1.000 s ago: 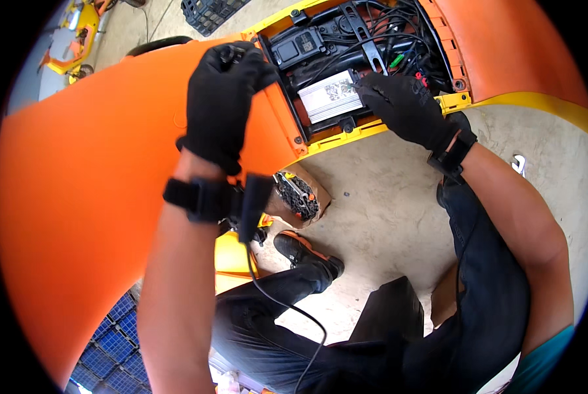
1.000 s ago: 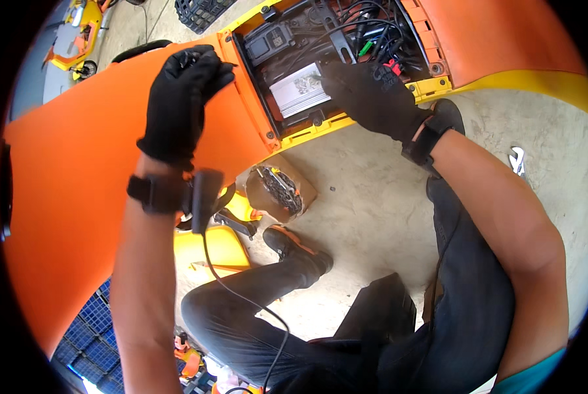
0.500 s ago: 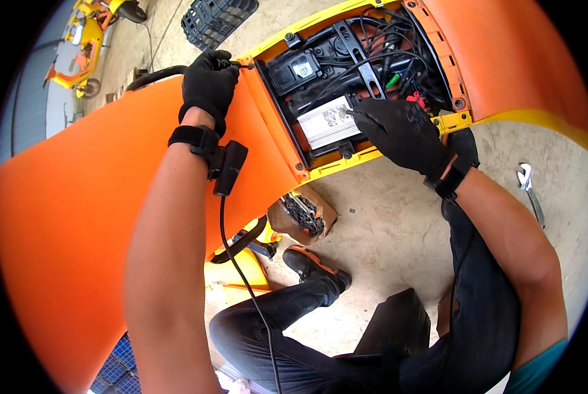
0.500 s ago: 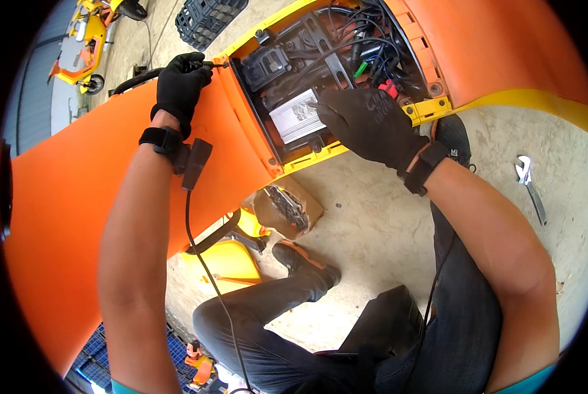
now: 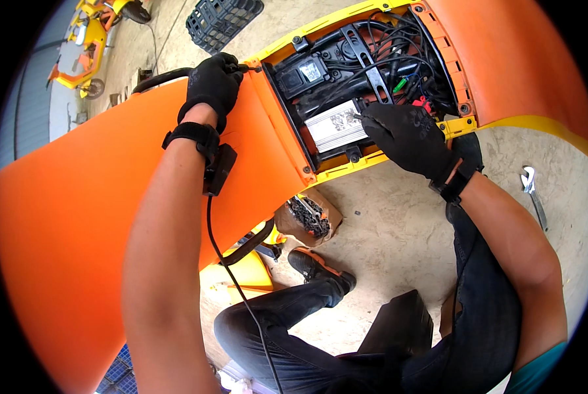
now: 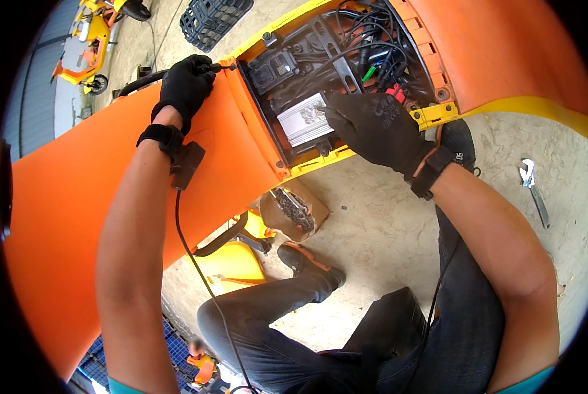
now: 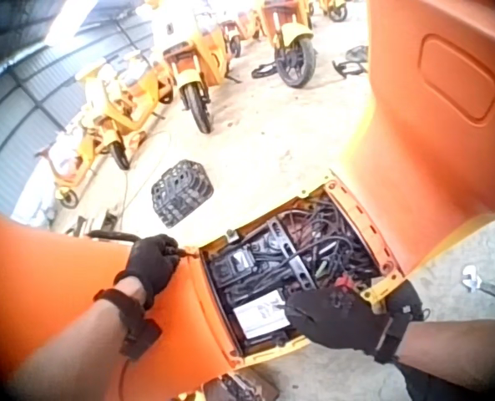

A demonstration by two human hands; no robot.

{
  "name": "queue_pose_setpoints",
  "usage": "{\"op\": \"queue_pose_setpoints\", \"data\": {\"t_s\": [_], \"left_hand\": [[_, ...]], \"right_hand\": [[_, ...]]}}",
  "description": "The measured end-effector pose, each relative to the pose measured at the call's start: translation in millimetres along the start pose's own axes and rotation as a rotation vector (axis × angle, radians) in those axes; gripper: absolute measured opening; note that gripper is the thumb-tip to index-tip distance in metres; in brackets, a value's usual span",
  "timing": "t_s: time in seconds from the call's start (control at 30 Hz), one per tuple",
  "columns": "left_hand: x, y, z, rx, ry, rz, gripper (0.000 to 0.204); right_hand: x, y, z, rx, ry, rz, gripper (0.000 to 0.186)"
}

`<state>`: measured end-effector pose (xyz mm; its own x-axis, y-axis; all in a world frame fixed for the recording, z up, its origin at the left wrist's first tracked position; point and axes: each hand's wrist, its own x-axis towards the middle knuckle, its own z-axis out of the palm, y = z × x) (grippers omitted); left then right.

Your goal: The person connects wires to a battery and electrical components inside the body of an orange scooter, using a screwdriver to tighten connectors.

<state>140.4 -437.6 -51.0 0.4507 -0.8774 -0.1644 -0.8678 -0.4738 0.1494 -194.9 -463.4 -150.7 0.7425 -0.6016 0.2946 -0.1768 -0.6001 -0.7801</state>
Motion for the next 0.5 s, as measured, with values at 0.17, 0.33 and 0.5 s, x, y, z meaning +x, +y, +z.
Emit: {"op": "queue_pose_setpoints", "data": {"t_s": [0.17,0.33,0.5], "left_hand": [[-1.0,9.7,-13.5,0.16,-0.071,0.04,0.027],[6.0,20.2,-20.3,0.277,-0.136,0.033,0.033],[7.6,17.2,-18.3,0.263,-0.085,0.036,0.034]], "right_hand": [[0.6,-3.8,-1.7,0.032,-0.052,0.059,0.018],[0.7,-2.4,-2.6,0.01,-0.078,0.071,0.02],[-0.3,-4.3,-2.0,-0.003,-0.016,0.038,0.019]]}}
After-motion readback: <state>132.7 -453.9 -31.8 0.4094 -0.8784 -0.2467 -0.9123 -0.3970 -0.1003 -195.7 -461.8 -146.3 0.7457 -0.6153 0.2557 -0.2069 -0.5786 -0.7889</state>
